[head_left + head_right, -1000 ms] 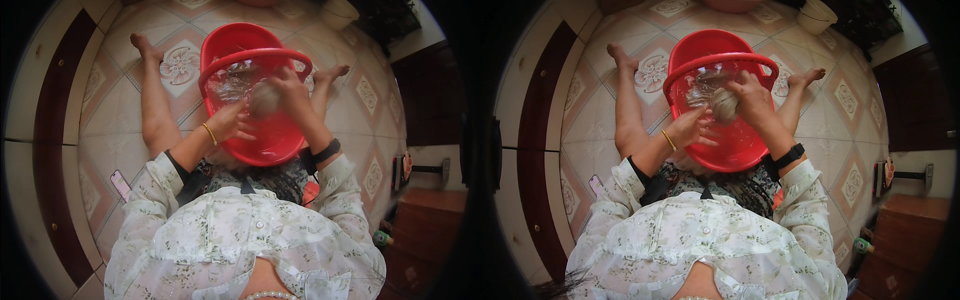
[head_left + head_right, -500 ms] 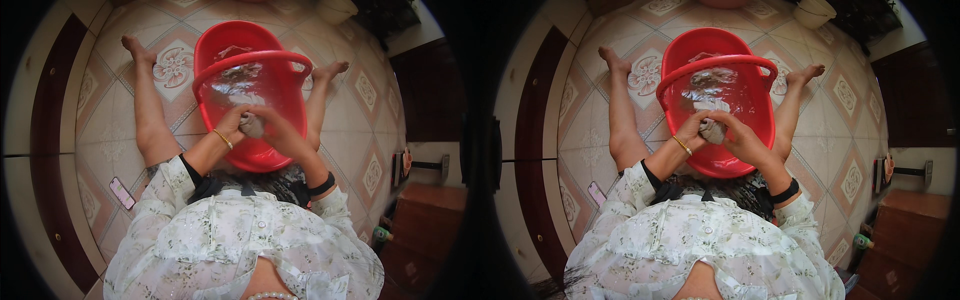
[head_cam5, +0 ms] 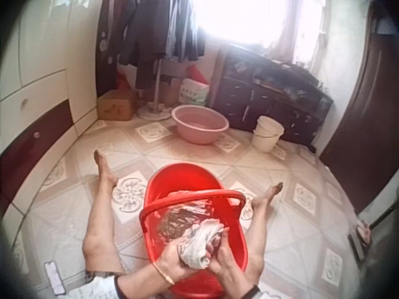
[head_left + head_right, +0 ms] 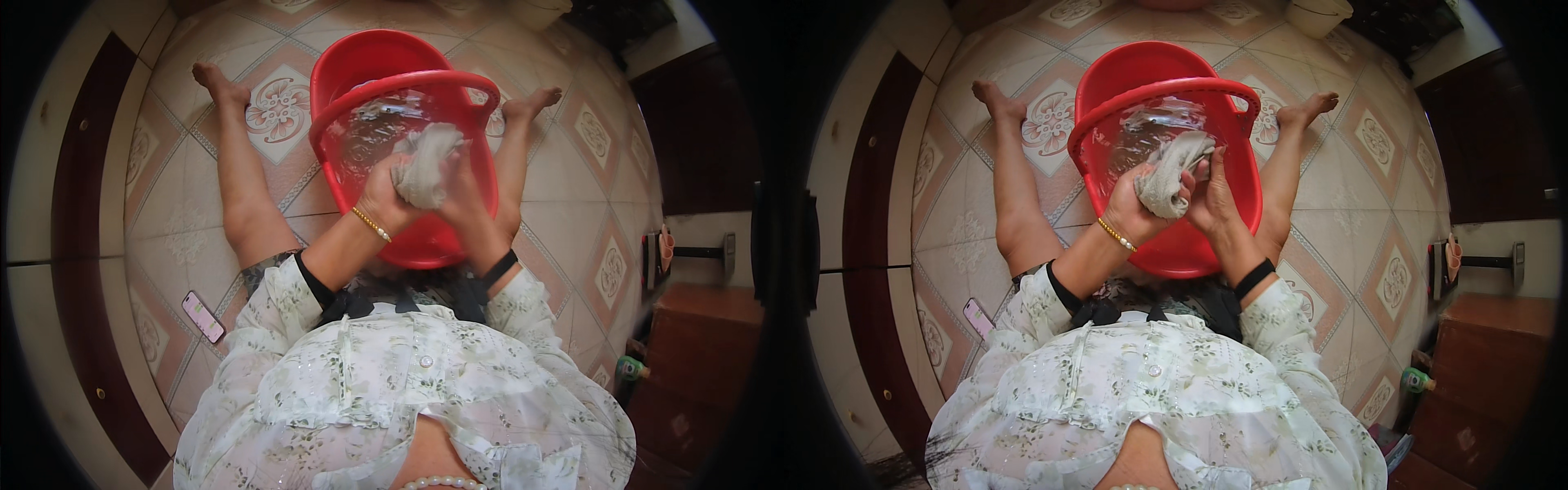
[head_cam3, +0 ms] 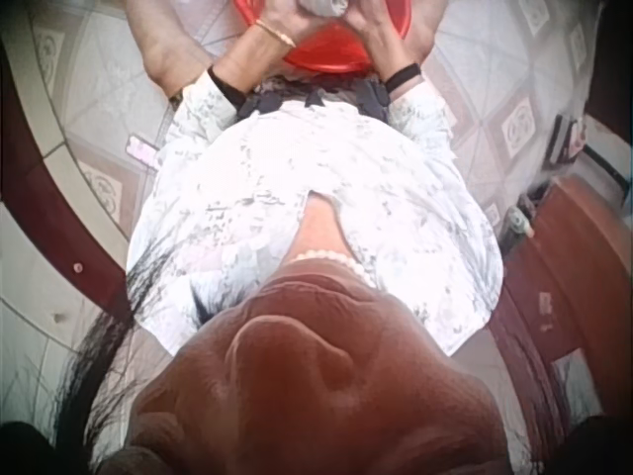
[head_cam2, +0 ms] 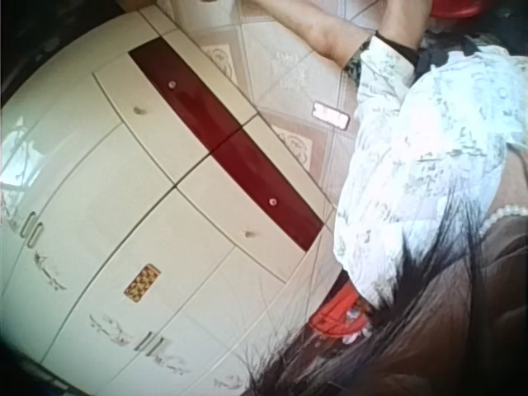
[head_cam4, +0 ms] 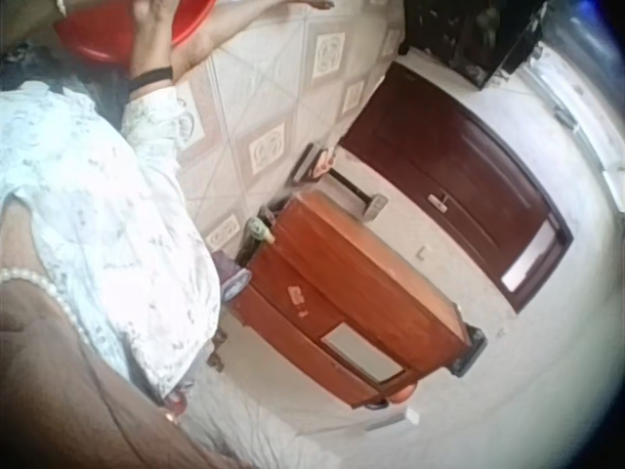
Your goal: Cleaning the floor using a rag and a bucket of water.
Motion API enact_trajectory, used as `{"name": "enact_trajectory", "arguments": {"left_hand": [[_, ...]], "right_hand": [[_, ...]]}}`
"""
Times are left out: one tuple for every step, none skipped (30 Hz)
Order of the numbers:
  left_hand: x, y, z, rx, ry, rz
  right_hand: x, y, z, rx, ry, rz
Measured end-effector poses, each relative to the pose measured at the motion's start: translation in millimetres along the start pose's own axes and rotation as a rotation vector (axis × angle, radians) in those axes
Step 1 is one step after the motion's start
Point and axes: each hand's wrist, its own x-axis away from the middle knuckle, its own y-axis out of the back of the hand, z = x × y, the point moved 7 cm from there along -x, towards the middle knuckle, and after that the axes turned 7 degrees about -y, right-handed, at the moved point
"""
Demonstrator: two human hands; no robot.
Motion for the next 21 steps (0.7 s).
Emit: {"name": "enact_trajectory", "arguments": {"left_hand": [[2, 3, 4, -0.003, 0.001, 0.000], [4, 11, 7, -0.040, -0.012, -0.023], [6, 19, 10, -0.078, -0.021, -0.045], [8, 28, 11, -0.151, -0.005, -0.083], [9, 34, 9, -0.154, -0.001, -0.081], [11, 45, 9, -0.135, 0.038, -0.108], [13, 44, 12, -0.118, 0.082, -0.135], [13, 44, 15, -0.142, 0.098, -0.173], [13, 43, 14, -0.142, 0.098, -0.177], [14, 40, 12, -0.132, 0.120, -0.132], [16, 38, 10, -0.123, 0.142, -0.088], [15, 38, 11, -0.127, 0.151, -0.088], [13, 41, 12, -0.170, 0.158, -0.112], [11, 43, 13, -0.214, 0.164, -0.136], [12, 46, 8, -0.215, 0.151, -0.144], [12, 53, 5, -0.284, 0.172, -0.200], [13, 58, 4, -0.356, 0.196, -0.253], [8, 54, 10, -0.363, 0.216, -0.249], [6, 55, 7, -0.549, 0.183, -0.263], [4, 55, 4, -0.733, 0.148, -0.275], [1, 55, 6, -0.735, 0.151, -0.277]], "right_hand": [[-4, -7, 3, -0.068, 0.050, 0.098], [-6, -10, 4, -0.110, 0.002, 0.149], [-9, -10, 7, -0.111, 0.008, 0.149], [-12, -8, 8, -0.066, 0.009, 0.131], [-15, -7, 10, -0.022, 0.009, 0.113], [-20, -3, 12, -0.023, 0.012, 0.112], [-25, 6, 13, 0.038, 0.005, 0.089], [-30, 15, 13, 0.098, -0.003, 0.066], [-32, 20, 10, 0.157, -0.019, 0.046], [-13, 0, 14, 0.216, -0.033, -0.081], [-17, -1, 10, 0.216, -0.043, -0.075], [-18, 5, 11, 0.309, -0.088, -0.120], [-20, 11, 13, 0.401, -0.133, -0.164], [-26, 19, 17, 0.462, -0.086, -0.151], [-23, 5, 14, 0.460, -0.097, -0.141], [-12, -13, 17, 0.570, -0.112, -0.217], [-5, -21, 20, 0.679, -0.122, -0.294], [-20, -6, 25, 0.598, -0.034, -0.184], [-27, -2, 26, 0.594, -0.033, -0.185], [-34, 0, 24, 0.672, -0.053, -0.154], [-42, 2, 23, 0.749, -0.072, -0.122]]}}
